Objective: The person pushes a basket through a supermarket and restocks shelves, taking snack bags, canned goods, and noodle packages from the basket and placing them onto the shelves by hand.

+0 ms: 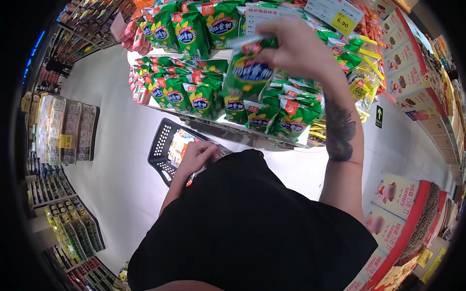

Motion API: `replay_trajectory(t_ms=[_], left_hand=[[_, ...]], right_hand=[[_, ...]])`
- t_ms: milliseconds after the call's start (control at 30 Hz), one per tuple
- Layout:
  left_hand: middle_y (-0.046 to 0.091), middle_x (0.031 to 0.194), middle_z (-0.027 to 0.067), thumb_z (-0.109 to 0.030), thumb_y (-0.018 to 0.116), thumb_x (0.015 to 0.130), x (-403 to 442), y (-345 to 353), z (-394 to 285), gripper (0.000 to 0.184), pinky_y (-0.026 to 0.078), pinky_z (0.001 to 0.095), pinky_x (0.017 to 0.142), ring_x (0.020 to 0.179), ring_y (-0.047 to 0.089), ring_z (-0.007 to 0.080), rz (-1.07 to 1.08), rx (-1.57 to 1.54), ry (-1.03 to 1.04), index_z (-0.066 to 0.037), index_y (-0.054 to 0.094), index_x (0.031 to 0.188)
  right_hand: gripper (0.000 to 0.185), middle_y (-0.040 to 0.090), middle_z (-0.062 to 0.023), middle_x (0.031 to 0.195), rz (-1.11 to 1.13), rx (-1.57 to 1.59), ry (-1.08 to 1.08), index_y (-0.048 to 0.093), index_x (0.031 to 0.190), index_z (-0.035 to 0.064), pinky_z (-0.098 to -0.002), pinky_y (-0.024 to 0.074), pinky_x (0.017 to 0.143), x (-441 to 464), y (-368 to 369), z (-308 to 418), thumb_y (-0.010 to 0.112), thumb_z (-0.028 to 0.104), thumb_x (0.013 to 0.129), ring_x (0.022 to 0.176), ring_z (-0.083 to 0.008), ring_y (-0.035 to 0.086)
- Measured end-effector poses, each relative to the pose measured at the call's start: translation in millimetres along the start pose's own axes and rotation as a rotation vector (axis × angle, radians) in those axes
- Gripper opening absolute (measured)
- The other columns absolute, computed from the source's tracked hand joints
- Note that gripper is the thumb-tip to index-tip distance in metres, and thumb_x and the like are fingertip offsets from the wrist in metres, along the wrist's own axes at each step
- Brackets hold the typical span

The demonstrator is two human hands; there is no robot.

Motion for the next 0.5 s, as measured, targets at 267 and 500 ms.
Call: replay_trajectory(t_ms=[267, 500], left_hand=[[0.073, 0.088, 0.0099, -0.017, 0.059, 0.098, -16, 2, 32, 0.027, 0.052, 0.0256, 0.077, 0.084, 0.067, 0.0112, -0.065, -0.052, -0.153, 0.006, 0.069, 0.108], [0.074, 0.095, 0.011, -0.015, 0.066, 0.093, -20, 4, 40, 0.022, 0.054, 0.0285, 0.078, 0.083, 0.07, 0.0149, -0.099, -0.009, -0.167, 0.001, 0.07, 0.107]], right_hand=[[0.031, 0.062, -0.0245, 0.074, -0.03, -0.334, 0.128, 0.069, 0.083, -0.002, -0.0431, 0.0474, 0.062, 62, -38, -27, 0.086, 0.017, 0.065, 0.07, -0.0372, 0.063], [0.036, 0.07, -0.02, 0.086, -0.054, -0.324, 0.089, 0.068, 0.104, -0.0031, -0.0379, 0.054, 0.071, 72, 8, -96, 0.079, 0.011, 0.073, 0.077, -0.0284, 0.071]])
Point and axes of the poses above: each hand's wrist, its own x-axis towards the middle knuckle, its own y-axis out of the palm, z = x × y, the point moved 1 cm from there along x, towards the middle knuckle
